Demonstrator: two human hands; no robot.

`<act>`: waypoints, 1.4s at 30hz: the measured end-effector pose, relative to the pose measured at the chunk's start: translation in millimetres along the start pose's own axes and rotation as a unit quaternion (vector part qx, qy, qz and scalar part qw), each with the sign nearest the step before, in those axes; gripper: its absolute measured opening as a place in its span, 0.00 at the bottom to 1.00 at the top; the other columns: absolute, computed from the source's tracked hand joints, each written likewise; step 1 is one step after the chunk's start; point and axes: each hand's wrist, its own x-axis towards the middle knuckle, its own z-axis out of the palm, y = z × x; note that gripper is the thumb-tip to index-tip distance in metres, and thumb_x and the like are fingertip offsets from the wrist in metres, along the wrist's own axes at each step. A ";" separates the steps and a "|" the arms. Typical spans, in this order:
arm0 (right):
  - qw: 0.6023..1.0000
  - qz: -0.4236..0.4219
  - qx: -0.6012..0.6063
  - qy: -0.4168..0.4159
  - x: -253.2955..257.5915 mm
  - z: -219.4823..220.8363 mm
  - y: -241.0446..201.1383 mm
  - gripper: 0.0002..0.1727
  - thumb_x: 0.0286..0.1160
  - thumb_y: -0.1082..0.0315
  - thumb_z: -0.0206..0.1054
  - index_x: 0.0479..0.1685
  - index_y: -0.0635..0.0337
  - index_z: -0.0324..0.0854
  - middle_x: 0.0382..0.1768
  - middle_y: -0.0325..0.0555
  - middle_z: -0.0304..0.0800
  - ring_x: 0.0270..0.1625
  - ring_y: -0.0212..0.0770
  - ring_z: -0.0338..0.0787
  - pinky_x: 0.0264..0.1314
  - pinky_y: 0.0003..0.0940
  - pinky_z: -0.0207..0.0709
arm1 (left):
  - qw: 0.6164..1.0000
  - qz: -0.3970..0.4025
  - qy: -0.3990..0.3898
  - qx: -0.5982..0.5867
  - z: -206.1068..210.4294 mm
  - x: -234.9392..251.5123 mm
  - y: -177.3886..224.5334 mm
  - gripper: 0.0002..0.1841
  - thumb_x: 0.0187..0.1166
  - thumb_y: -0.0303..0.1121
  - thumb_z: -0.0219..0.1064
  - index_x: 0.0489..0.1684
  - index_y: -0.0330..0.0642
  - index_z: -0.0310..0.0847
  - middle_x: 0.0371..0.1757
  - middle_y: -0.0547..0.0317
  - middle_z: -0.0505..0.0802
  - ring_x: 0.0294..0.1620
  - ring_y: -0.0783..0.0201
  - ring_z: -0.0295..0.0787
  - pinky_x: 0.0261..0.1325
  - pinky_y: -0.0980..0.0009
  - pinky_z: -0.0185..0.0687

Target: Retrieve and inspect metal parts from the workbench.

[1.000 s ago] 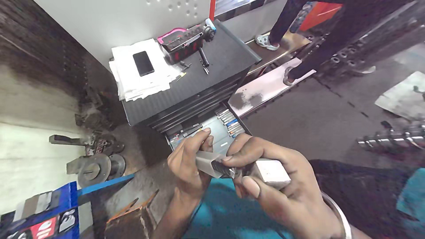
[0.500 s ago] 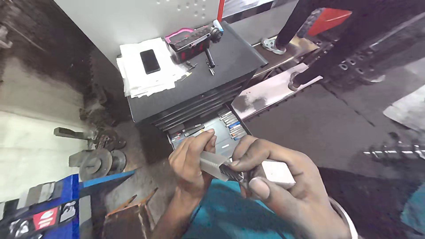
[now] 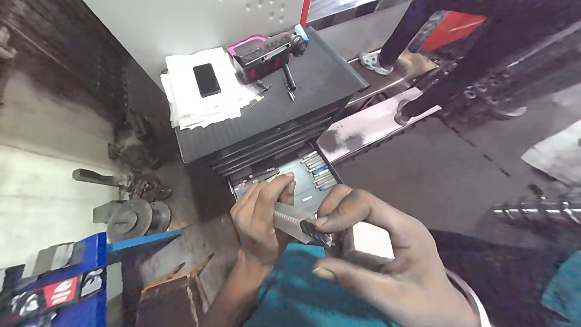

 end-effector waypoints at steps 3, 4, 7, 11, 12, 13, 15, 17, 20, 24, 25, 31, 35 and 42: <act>1.000 -0.001 0.001 -0.001 -0.6 1.2 -0.4 0.18 0.69 0.67 0.81 0.53 0.62 0.82 0.48 0.38 0.85 0.49 0.22 0.87 0.53 0.16 0.85 | 0.996 -0.028 -0.028 -0.074 -0.1 -0.5 3.7 0.09 0.84 0.33 0.67 0.49 0.37 0.87 0.35 0.58 0.94 0.34 0.76 0.88 0.40 0.81 0.86; 1.000 -0.002 0.003 -0.002 -0.8 1.3 -0.2 0.18 0.70 0.67 0.80 0.54 0.62 0.82 0.48 0.39 0.85 0.50 0.22 0.87 0.54 0.16 0.85 | 0.993 -0.039 -0.039 -0.103 0.1 -0.9 4.8 0.09 0.84 0.33 0.67 0.49 0.36 0.87 0.34 0.59 0.93 0.32 0.78 0.87 0.39 0.83 0.85; 1.000 -0.004 0.007 -0.001 -1.4 1.6 0.6 0.15 0.72 0.67 0.78 0.54 0.64 0.84 0.48 0.40 0.85 0.50 0.23 0.87 0.54 0.16 0.86 | 0.977 -0.073 -0.081 -0.184 -1.5 -2.4 6.8 0.11 0.85 0.35 0.66 0.49 0.33 0.87 0.31 0.59 0.91 0.28 0.81 0.82 0.34 0.86 0.80; 1.000 -0.005 0.016 0.009 -2.3 2.4 1.0 0.13 0.72 0.68 0.77 0.52 0.63 0.85 0.47 0.40 0.85 0.50 0.24 0.87 0.53 0.17 0.86 | 0.950 -0.103 -0.133 -0.263 -6.3 -3.0 11.4 0.14 0.87 0.37 0.64 0.49 0.33 0.86 0.33 0.61 0.91 0.32 0.83 0.83 0.37 0.87 0.81; 1.000 -0.006 0.021 0.011 -2.4 2.7 1.1 0.13 0.72 0.69 0.77 0.52 0.63 0.85 0.46 0.40 0.85 0.50 0.25 0.87 0.54 0.18 0.86 | 0.944 -0.106 -0.144 -0.277 -7.2 -3.2 12.5 0.14 0.87 0.39 0.64 0.50 0.34 0.85 0.33 0.62 0.90 0.32 0.84 0.83 0.38 0.88 0.80; 1.000 -0.007 0.025 0.012 -2.5 2.8 1.1 0.13 0.72 0.69 0.77 0.51 0.63 0.85 0.46 0.40 0.85 0.50 0.26 0.88 0.54 0.18 0.87 | 0.938 -0.108 -0.157 -0.290 -8.2 -3.8 13.1 0.15 0.86 0.40 0.64 0.52 0.35 0.84 0.33 0.64 0.90 0.33 0.85 0.82 0.40 0.89 0.80; 1.000 -0.007 0.025 0.011 -3.0 2.9 0.5 0.13 0.73 0.69 0.77 0.52 0.63 0.84 0.47 0.40 0.86 0.50 0.25 0.88 0.54 0.18 0.86 | 0.926 -0.113 -0.170 -0.316 -9.6 -5.9 14.1 0.16 0.84 0.41 0.66 0.54 0.36 0.83 0.36 0.65 0.90 0.36 0.86 0.83 0.43 0.89 0.80; 1.000 -0.005 0.025 0.009 -3.7 3.1 -0.6 0.14 0.73 0.68 0.77 0.53 0.63 0.85 0.47 0.40 0.85 0.51 0.24 0.88 0.54 0.18 0.87 | 0.921 -0.117 -0.174 -0.329 -10.8 -6.9 15.7 0.17 0.82 0.42 0.67 0.55 0.37 0.82 0.38 0.67 0.90 0.38 0.87 0.83 0.45 0.89 0.80; 0.999 0.002 0.048 0.005 -4.3 3.2 -2.3 0.14 0.76 0.65 0.75 0.54 0.63 0.85 0.48 0.41 0.86 0.52 0.27 0.89 0.56 0.21 0.88 | 0.919 -0.118 -0.170 -0.337 -11.4 -8.0 15.9 0.15 0.82 0.39 0.68 0.55 0.36 0.82 0.37 0.66 0.90 0.37 0.86 0.84 0.44 0.88 0.82; 0.998 0.009 0.067 0.007 -4.7 3.5 -3.1 0.14 0.81 0.62 0.71 0.53 0.63 0.85 0.48 0.40 0.85 0.52 0.26 0.88 0.55 0.20 0.87 | 0.925 -0.120 -0.169 -0.319 -12.2 -7.4 17.0 0.16 0.79 0.38 0.69 0.53 0.34 0.83 0.35 0.64 0.89 0.34 0.86 0.82 0.42 0.88 0.80; 0.998 0.010 0.061 0.012 -4.8 3.7 -3.2 0.13 0.81 0.62 0.70 0.51 0.63 0.85 0.47 0.39 0.86 0.51 0.25 0.88 0.53 0.20 0.87 | 0.926 -0.119 -0.172 -0.314 -12.6 -7.5 16.8 0.17 0.80 0.40 0.69 0.54 0.34 0.83 0.35 0.64 0.89 0.35 0.85 0.82 0.42 0.88 0.79; 0.999 0.015 0.046 0.022 -6.5 3.9 -4.1 0.11 0.82 0.64 0.68 0.51 0.63 0.86 0.46 0.39 0.87 0.45 0.23 0.87 0.46 0.18 0.85 | 0.925 -0.117 -0.170 -0.320 -11.2 -9.1 17.6 0.15 0.79 0.36 0.69 0.53 0.33 0.83 0.39 0.63 0.91 0.39 0.85 0.85 0.46 0.87 0.82; 0.999 0.014 0.041 0.022 -7.5 3.4 -4.8 0.12 0.82 0.63 0.68 0.51 0.63 0.87 0.46 0.39 0.87 0.44 0.23 0.88 0.44 0.17 0.86 | 0.913 -0.120 -0.175 -0.347 -11.1 -8.2 19.6 0.14 0.78 0.32 0.70 0.54 0.33 0.82 0.42 0.64 0.92 0.43 0.86 0.85 0.51 0.87 0.82; 0.997 0.026 0.068 0.023 -6.5 2.3 -4.8 0.12 0.83 0.61 0.68 0.48 0.62 0.87 0.43 0.38 0.85 0.40 0.22 0.86 0.38 0.15 0.83 | 0.892 -0.116 -0.212 -0.383 -11.7 -9.0 18.1 0.16 0.78 0.37 0.70 0.55 0.35 0.81 0.43 0.65 0.91 0.44 0.85 0.86 0.51 0.86 0.83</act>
